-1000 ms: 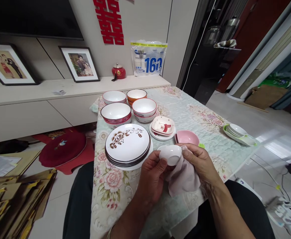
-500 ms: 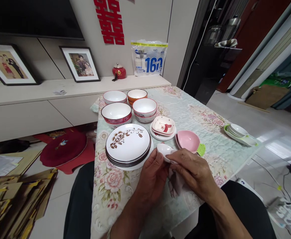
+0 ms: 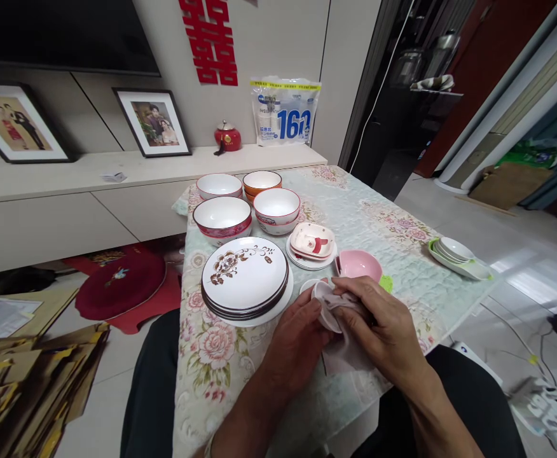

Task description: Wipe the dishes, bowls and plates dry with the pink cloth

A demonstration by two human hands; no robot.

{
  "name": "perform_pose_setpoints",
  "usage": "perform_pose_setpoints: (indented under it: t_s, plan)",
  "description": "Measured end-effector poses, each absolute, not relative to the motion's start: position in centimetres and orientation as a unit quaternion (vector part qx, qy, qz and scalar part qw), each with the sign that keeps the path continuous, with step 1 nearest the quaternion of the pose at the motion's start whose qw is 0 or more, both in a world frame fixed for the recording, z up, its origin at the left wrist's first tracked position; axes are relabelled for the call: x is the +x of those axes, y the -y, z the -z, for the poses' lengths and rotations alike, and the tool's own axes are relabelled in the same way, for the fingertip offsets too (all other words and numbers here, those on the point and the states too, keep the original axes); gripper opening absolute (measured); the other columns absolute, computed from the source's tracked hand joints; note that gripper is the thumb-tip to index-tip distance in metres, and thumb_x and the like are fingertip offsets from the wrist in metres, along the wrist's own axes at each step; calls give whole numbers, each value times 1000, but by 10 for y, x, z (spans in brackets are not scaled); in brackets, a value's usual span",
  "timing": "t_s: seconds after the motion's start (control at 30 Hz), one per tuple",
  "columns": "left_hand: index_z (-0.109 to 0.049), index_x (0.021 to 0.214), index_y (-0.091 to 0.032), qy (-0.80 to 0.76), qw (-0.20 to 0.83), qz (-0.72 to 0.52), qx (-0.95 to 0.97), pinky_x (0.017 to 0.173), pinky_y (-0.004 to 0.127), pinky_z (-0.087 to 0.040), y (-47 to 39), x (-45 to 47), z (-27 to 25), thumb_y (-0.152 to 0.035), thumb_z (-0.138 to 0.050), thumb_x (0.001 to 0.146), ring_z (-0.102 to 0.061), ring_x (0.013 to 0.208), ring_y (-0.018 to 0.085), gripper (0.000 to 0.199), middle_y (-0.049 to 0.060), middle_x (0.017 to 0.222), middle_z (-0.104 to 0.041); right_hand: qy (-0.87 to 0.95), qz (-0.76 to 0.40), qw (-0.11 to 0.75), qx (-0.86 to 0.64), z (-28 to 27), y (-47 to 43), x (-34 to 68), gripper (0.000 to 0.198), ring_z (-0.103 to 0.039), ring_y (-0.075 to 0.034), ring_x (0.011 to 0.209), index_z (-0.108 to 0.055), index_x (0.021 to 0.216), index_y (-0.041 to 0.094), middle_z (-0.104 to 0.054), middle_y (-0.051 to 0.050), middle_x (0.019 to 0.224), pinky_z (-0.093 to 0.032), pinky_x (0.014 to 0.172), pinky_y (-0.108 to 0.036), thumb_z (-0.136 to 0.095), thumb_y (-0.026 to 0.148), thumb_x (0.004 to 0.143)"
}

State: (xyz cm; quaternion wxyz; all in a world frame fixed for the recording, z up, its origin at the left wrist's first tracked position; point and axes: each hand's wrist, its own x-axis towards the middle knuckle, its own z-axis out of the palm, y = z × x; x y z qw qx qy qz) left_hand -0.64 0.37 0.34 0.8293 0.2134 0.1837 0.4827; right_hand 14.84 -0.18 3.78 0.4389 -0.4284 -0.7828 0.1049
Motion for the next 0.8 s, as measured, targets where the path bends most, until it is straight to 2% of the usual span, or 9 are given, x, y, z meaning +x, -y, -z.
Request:
perform_pose_setpoints:
  t_s: [0.13,0.23,0.33,0.47,0.53,0.63,0.7,0.8]
  plan:
    - [-75,111,-22,-160,843,-460,228,82,25,-49,-1,-5,-6,-30,-64,92,-63,95,16,22,6,109,-72,780,-89,464,-410,-34,-1,140,16,-66,-18,95,-68,98,22,-66,-7,105,-55,78,-31,-59,9,93]
    - [-76,112,-23,-157,846,-456,228,83,24,-50,0,-5,-8,-28,-66,91,-64,95,15,23,6,109,-73,760,-54,474,-441,-28,-5,139,14,-63,-18,86,-72,92,22,-60,-8,103,-54,71,-31,-62,12,92]
    - [-73,122,-24,-170,840,-460,234,87,28,-51,0,-4,-7,-29,-74,85,-65,100,18,37,8,117,-73,752,-53,452,-477,-21,-9,142,14,-62,-19,83,-72,95,23,-61,-5,89,-53,69,-32,-61,14,94]
    - [-71,126,-25,-233,798,-504,232,92,30,-50,1,-3,-2,-23,-87,70,-67,100,19,58,6,116,-75,765,-86,370,-520,-18,-6,145,13,-63,-20,81,-69,92,21,-65,-5,86,-49,71,-34,-58,15,95]
    - [-70,128,-25,-255,775,-522,251,92,32,-50,1,-3,1,-20,-89,67,-68,101,20,63,7,116,-76,764,-133,347,-527,-21,-4,146,13,-64,-19,79,-70,91,21,-67,-4,86,-47,70,-32,-58,14,93]
    - [-67,132,-26,-258,759,-530,275,93,35,-51,1,-4,2,-19,-88,69,-69,104,22,66,7,118,-76,737,-239,360,-520,-27,0,147,12,-64,-17,74,-72,93,22,-71,-1,86,-47,69,-29,-61,17,91]
    - [-65,133,-26,-249,764,-525,279,95,36,-51,2,-3,1,-19,-87,71,-69,107,23,66,8,119,-75,694,-325,384,-516,-32,2,149,9,-64,-16,71,-73,95,22,-72,0,83,-48,66,-27,-65,25,92]
    - [-67,130,-26,-229,777,-521,268,100,37,-50,3,-3,0,-20,-87,71,-67,116,25,63,8,126,-73,631,-436,410,-494,-37,2,153,17,-64,-15,68,-73,96,21,-71,0,80,-50,61,-25,-69,37,92]
